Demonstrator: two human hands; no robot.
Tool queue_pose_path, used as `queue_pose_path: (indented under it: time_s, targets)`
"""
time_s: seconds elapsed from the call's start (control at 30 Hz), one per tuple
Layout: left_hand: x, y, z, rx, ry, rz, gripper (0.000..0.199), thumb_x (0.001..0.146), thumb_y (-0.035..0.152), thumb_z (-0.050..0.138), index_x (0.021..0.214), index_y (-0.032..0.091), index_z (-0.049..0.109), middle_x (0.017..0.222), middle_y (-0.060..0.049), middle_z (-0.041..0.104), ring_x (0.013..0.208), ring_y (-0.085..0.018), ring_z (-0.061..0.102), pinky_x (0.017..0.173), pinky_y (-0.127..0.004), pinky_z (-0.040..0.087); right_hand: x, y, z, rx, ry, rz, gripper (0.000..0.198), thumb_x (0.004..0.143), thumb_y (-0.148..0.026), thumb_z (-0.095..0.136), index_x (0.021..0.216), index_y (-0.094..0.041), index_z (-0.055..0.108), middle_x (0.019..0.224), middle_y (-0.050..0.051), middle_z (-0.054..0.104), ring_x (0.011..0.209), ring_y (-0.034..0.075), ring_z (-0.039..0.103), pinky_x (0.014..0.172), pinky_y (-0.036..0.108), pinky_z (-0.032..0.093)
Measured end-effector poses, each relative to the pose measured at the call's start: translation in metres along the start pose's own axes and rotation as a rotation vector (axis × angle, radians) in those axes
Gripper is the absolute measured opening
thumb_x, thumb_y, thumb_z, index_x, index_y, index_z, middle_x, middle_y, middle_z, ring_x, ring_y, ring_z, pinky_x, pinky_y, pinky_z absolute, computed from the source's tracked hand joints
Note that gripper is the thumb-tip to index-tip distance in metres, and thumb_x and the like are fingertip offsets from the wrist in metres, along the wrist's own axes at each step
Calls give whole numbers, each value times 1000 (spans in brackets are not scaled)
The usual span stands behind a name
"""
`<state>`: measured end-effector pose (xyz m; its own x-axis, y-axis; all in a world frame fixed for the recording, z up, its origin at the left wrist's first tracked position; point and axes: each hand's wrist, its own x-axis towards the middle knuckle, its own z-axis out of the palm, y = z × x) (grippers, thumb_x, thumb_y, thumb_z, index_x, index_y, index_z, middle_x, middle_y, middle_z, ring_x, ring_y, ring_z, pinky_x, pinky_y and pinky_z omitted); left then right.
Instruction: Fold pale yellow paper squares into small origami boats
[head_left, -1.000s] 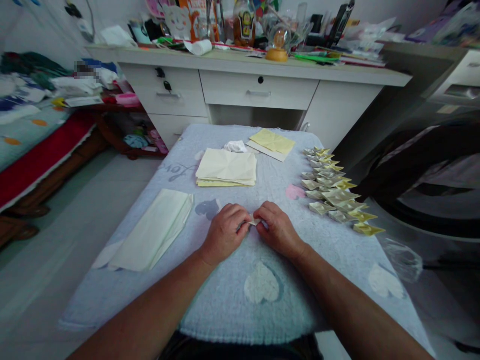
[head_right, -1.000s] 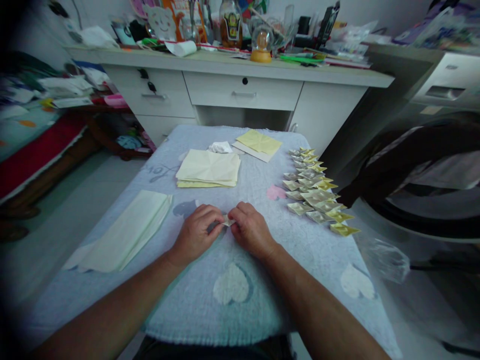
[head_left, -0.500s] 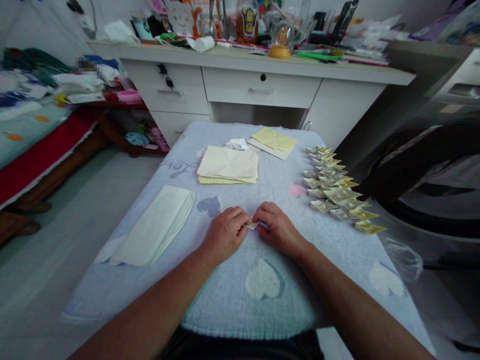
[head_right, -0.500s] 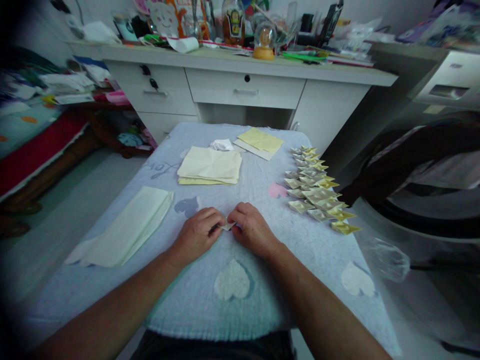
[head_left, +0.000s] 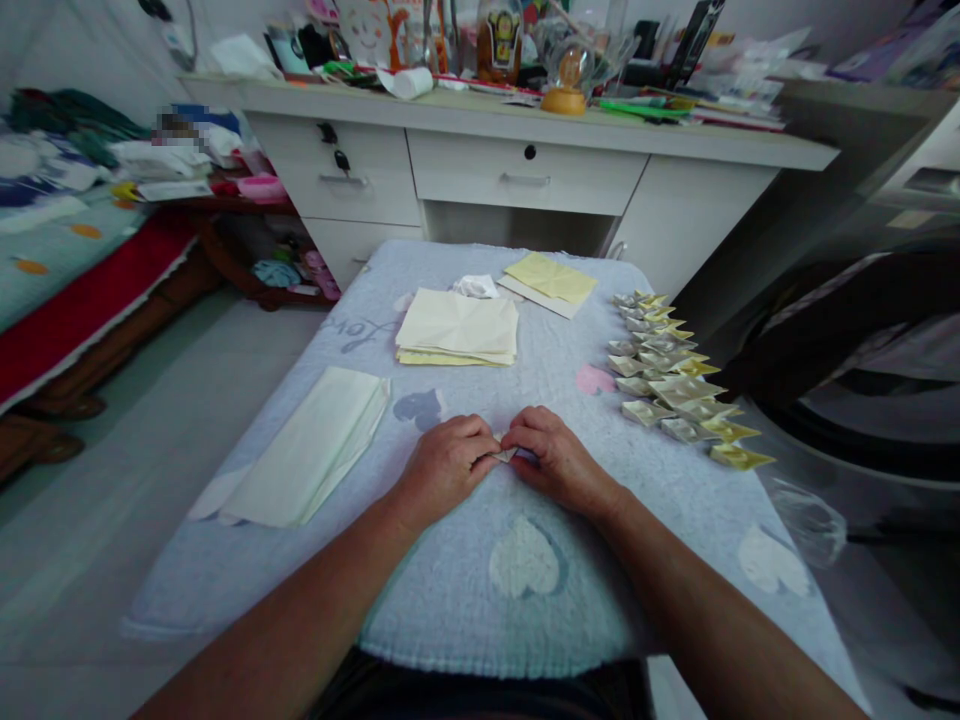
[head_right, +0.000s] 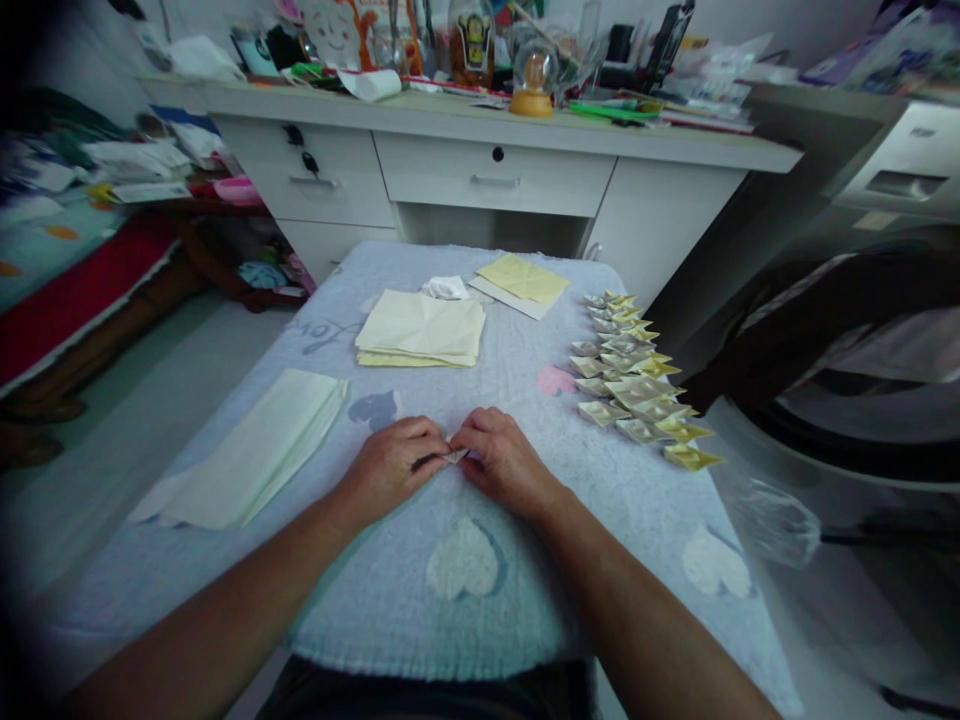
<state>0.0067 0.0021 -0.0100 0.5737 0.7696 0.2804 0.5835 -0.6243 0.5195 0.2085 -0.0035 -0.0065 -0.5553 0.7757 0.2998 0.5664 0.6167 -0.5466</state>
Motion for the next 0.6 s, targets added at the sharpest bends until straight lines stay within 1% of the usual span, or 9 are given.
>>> queue_pose_path:
  time_s: [0.23,0.37,0.47,0.6]
  targets:
    - [-1,3,-1,-55,10,-77,5,83,15,64,84,20,67,87,-3,65,84,-17,60,74,-28,45,-1,4,5,-33,14,-10,16,83,-11,62,92,-22,69,90,5,60,87,19,52,77,32,39]
    - [-1,2,0,-83,7,-68,8,84,15,62,80,20,67,84,-2,64,82,-16,60,73,-27,45,-1,2,4,-37,1,-2,14,84,-12,62,90,-22,70,89,4,60,86,18,53,76,32,39]
    - [-1,2,1,-89,8,-62,12,85,13,61,76,20,67,82,-2,64,81,-16,59,72,-27,44,-1,-1,3,-18,-18,31,15,82,-10,63,92,-21,67,91,4,61,88,19,54,78,32,39]
    - [-1,2,0,-103,2,-68,13,86,15,59,78,19,67,82,-3,64,82,-16,59,73,-28,44,0,-3,4,7,4,79,14,80,-8,63,88,-19,64,90,4,59,88,19,53,78,32,40]
